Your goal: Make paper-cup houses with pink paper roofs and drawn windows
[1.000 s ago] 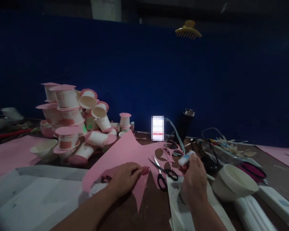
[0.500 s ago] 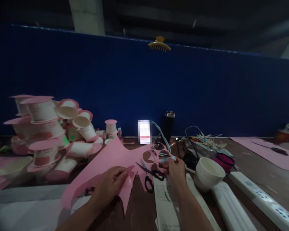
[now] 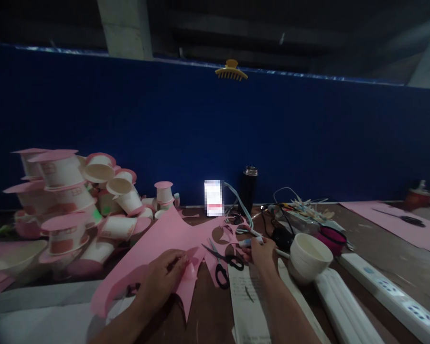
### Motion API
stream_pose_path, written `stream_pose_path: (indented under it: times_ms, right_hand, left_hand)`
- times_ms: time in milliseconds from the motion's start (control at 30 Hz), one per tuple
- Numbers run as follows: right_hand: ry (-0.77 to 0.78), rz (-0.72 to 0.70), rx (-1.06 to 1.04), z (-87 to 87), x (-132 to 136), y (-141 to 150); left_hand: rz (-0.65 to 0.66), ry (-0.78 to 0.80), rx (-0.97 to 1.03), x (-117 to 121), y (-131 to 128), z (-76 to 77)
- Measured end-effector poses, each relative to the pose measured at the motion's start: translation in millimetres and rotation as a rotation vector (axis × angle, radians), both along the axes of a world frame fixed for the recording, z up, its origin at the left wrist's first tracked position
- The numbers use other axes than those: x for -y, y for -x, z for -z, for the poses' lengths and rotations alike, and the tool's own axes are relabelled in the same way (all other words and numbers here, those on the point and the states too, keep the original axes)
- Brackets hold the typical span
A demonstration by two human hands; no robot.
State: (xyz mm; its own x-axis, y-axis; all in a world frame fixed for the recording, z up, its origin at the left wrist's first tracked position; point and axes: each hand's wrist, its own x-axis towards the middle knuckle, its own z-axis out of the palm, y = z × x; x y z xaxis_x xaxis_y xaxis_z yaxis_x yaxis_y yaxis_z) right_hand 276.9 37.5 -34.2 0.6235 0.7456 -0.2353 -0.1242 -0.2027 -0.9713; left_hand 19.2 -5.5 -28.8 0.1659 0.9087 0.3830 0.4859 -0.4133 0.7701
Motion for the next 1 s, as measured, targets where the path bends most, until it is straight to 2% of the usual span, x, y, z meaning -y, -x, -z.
stream_pose_path:
  times_ms: [167, 267, 500, 600, 767, 900, 1000]
  right_hand:
    - [-0.105, 0.012, 0.312, -15.4, 12, -3]
    - [-0.23, -0.059, 0.508, -23.9, 24, 7]
    - [-0.362, -0.684, 0.715, -20.2, 50, 64]
    - [-0.402, -0.815, 0.8, -17.9, 54, 76]
    - [-0.425, -0.827, 0.814, -19.5, 55, 78]
    - [-0.401, -0.773, 0.814, -18.2, 53, 77]
    - [-0.389, -0.747, 0.811, -17.3, 55, 76]
  left_hand:
    - [0.007, -0.011, -0.012, 1, 0, -1.5]
    - [0.006, -0.013, -0.022, 2, -1, -3.6]
    - [0.069, -0.1, -0.058, 1, -1, -2.2]
    - [0.079, -0.122, -0.123, 1, 0, 1.5]
    - [0.127, -0.074, -0.105, 2, -2, 0.7]
    - [-0.031, 0.108, 0.067, -4, 1, 3.6]
    - [-0.121, 0.188, 0.011, -11, 7, 10.3]
